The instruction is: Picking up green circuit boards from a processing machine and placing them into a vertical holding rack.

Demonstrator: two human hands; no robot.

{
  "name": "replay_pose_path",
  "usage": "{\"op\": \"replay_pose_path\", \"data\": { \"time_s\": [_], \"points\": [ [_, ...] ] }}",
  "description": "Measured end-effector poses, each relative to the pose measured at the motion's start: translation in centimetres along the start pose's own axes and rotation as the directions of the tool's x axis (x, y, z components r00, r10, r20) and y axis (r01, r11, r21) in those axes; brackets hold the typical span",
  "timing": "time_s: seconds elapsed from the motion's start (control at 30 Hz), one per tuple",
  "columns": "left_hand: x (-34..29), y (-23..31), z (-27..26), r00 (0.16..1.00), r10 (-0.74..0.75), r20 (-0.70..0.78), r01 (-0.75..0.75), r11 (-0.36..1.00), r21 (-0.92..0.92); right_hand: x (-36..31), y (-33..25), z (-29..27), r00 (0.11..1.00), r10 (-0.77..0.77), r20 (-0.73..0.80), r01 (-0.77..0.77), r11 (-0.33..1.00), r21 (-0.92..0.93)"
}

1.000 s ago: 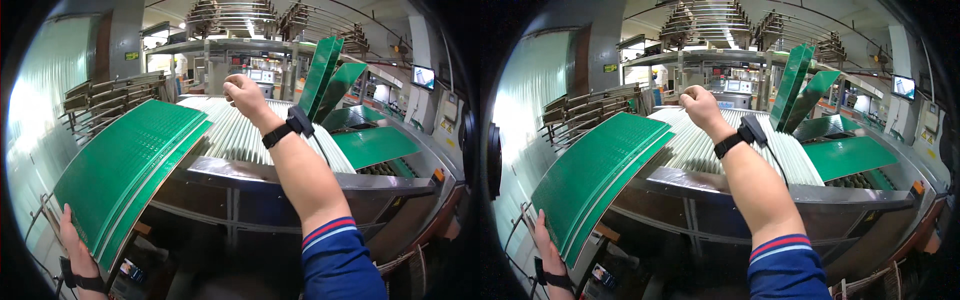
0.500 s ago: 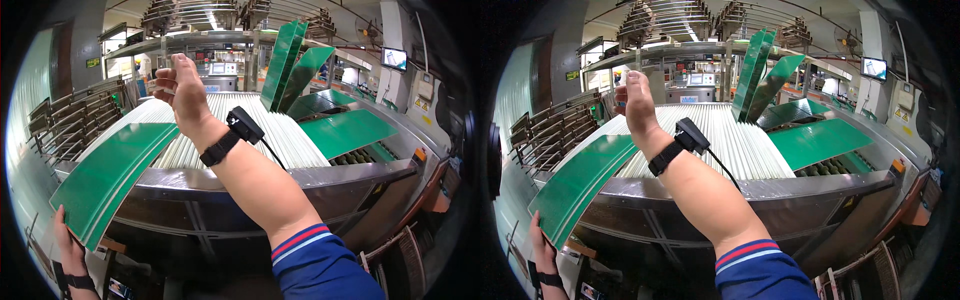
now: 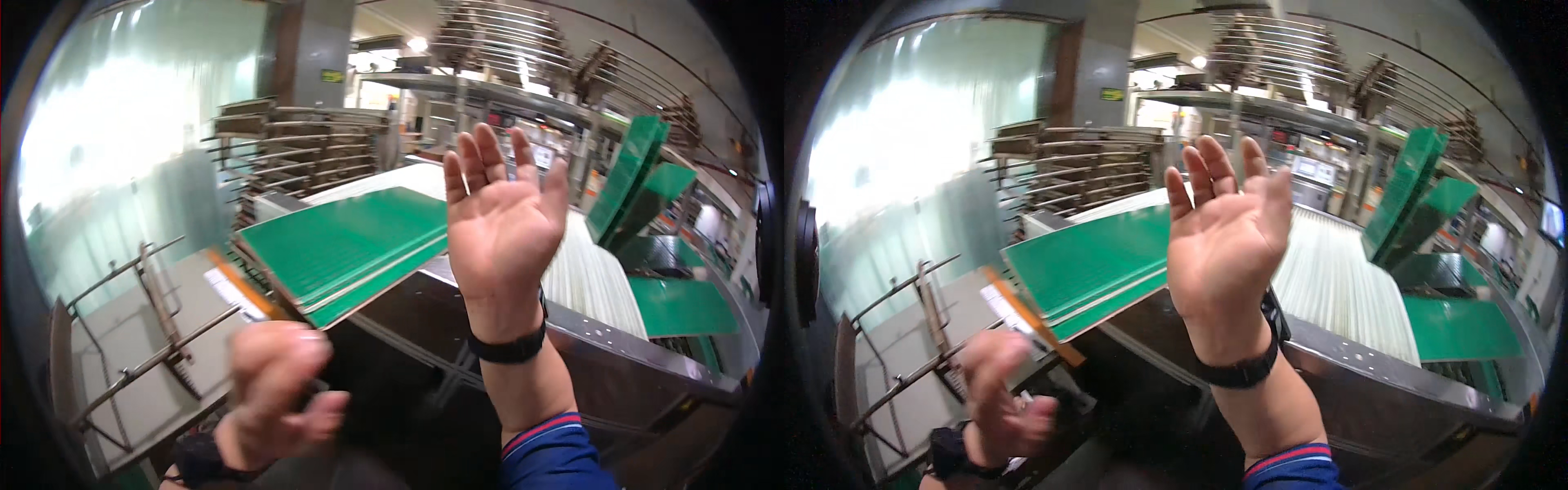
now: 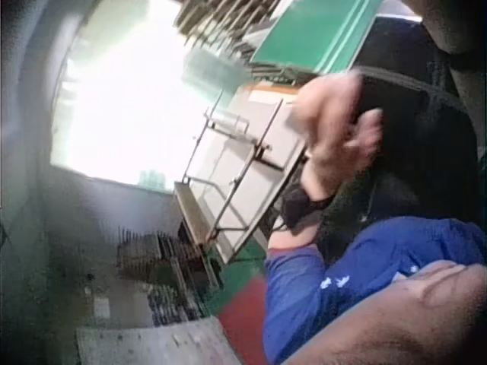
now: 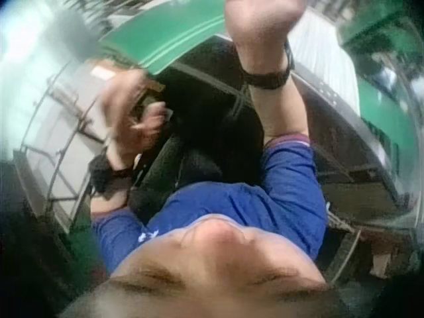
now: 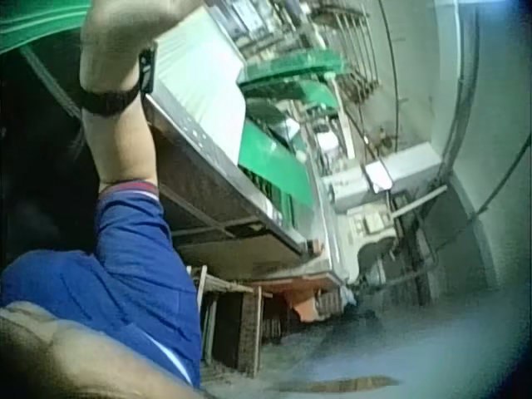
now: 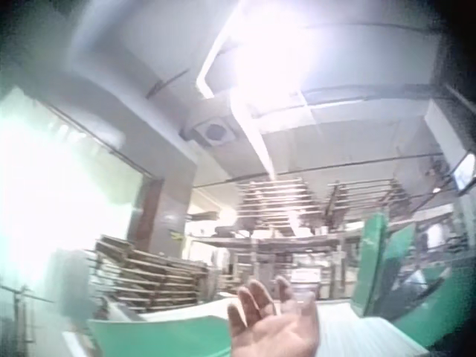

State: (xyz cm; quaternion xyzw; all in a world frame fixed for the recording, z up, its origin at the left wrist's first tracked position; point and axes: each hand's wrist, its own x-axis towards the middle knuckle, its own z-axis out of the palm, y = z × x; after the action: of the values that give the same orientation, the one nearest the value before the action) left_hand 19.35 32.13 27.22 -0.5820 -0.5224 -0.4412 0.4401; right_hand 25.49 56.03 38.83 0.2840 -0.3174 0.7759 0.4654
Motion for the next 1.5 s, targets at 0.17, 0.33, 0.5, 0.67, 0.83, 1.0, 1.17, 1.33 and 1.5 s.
{"op": "replay_pose_path", "data": {
  "time_s": [0.17, 0.33, 0.5, 0.67, 0.83, 1.0, 1.17, 1.33, 1.5],
  "points": [
    [1.7, 1.5, 3.2, 0.995, 0.002, 0.098, 0.005, 0.997, -0.074, -3.9, 1.7, 2.7, 0.993, 0.101, -0.057, -0.084, 0.967, 0.24],
    [0.9, 1.8, 3.4, 0.991, -0.098, 0.09, 0.109, 0.987, -0.12, -6.6, 3.4, 2.9, 0.973, 0.228, -0.024, -0.198, 0.89, 0.41],
    [0.3, 2.5, 3.2, 0.989, -0.134, 0.055, 0.14, 0.984, -0.114, -7.6, 3.9, 2.8, 0.971, 0.24, -0.017, -0.201, 0.848, 0.49],
    [0.0, 2.5, 4.0, 0.982, -0.18, -0.062, 0.16, 0.955, -0.249, -8.0, 3.5, 2.7, 0.97, 0.244, -0.017, -0.196, 0.817, 0.542],
    [0.2, 2.4, 4.3, 0.981, -0.182, -0.069, 0.157, 0.948, -0.278, -8.1, 3.3, 2.4, 0.969, 0.245, -0.017, -0.198, 0.821, 0.536],
    [0.3, 2.4, 4.3, 0.987, -0.158, -0.033, 0.145, 0.955, -0.259, -8.2, 3.1, 1.9, 0.973, 0.23, -0.008, -0.194, 0.838, 0.509],
    [0.5, 2.6, 4.6, 0.986, -0.161, 0.045, 0.167, 0.958, -0.234, -8.3, 2.9, 1.2, 0.984, 0.174, 0.032, -0.164, 0.837, 0.522],
    [0.1, 2.4, 5.1, 0.992, -0.118, 0.031, 0.122, 0.965, -0.231, -8.4, 2.9, 0.7, 0.982, 0.187, 0.009, -0.166, 0.844, 0.51],
    [-0.4, 2.4, 5.2, 0.985, -0.161, 0.056, 0.17, 0.95, -0.261, -8.5, 2.9, 0.3, 0.974, 0.224, -0.029, -0.178, 0.838, 0.516]
  ]
}}
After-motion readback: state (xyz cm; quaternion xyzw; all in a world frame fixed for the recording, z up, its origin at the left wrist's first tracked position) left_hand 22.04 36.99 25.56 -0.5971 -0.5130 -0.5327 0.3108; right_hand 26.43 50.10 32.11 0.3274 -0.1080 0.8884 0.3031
